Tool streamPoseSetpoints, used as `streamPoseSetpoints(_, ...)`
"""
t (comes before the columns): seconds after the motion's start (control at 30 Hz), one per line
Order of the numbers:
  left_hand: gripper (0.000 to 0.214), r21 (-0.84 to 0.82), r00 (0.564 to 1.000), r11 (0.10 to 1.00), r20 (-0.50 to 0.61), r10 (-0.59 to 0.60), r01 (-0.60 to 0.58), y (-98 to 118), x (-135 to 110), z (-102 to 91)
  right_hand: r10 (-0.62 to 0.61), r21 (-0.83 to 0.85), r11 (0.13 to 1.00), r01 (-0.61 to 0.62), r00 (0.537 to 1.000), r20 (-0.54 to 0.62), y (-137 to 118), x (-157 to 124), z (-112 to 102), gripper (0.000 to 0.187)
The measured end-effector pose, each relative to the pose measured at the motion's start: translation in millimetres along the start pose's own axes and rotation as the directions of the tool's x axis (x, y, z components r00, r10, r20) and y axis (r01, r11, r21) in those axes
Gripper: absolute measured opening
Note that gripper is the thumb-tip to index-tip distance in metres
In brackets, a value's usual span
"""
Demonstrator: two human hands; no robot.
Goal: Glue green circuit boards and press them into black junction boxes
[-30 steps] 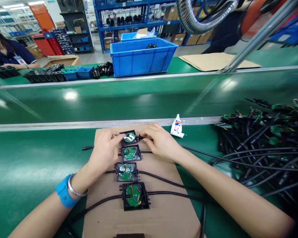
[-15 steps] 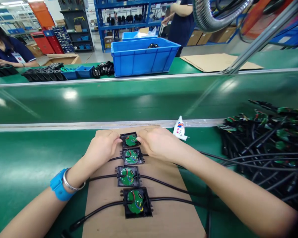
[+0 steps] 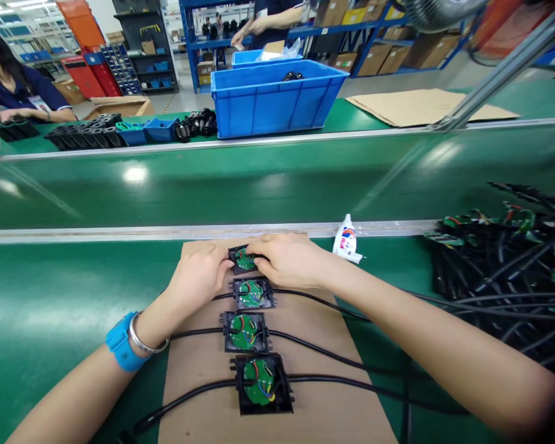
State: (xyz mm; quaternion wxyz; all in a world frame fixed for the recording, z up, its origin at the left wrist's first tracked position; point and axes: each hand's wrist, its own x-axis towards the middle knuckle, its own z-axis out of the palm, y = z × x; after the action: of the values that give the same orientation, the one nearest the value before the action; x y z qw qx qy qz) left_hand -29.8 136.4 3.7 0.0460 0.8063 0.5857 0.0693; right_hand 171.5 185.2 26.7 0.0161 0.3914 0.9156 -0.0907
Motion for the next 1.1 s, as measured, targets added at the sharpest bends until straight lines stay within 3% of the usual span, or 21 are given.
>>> streamPoseSetpoints(0.23,0.015,-0.073,1.0,0.997,0.005,0.027,-0.027,-9.1,2.3,0.7,-0.113,0.036,0.993,0.113,0.994,0.001,-1.9,-2.8,14.1,0.033)
streamPoseSetpoints(0.4,0.019,0.11,0.989,0.986,-0.059,0.134,-0.127,-7.8,-4.5,4.4,-0.091,0.085,0.992,0.091,0.996,-0.002,-6.2,-9.2,23.3,0.035)
streamPoseSetpoints(0.63,0.024,0.278,0.966,0.925,0.058,0.252,-0.258,8.5,-2.7,2.3,-0.053,0.1,0.994,0.048,0.997,0.052,-10.0,-8.3,20.1,0.038)
streamPoseSetpoints(0.8,0.021,0.32,0.955,0.9,0.122,0.269,-0.295,13.3,5.8,4.1,-0.03,0.093,0.995,0.025,0.998,0.054,-14.2,-8.2,20.0,0.038)
streamPoseSetpoints(1.0,0.025,0.308,0.979,0.932,-0.011,0.203,-0.19,9.3,-2.6,-0.3,-0.029,0.154,0.988,0.019,0.998,0.063,-13.0,-12.2,13.6,0.038)
streamPoseSetpoints(1.1,0.027,0.131,0.951,0.95,-0.09,0.296,-0.284,8.5,-2.3,7.2,-0.084,0.277,0.959,0.061,0.994,0.071,-4.0,-18.3,6.8,0.038)
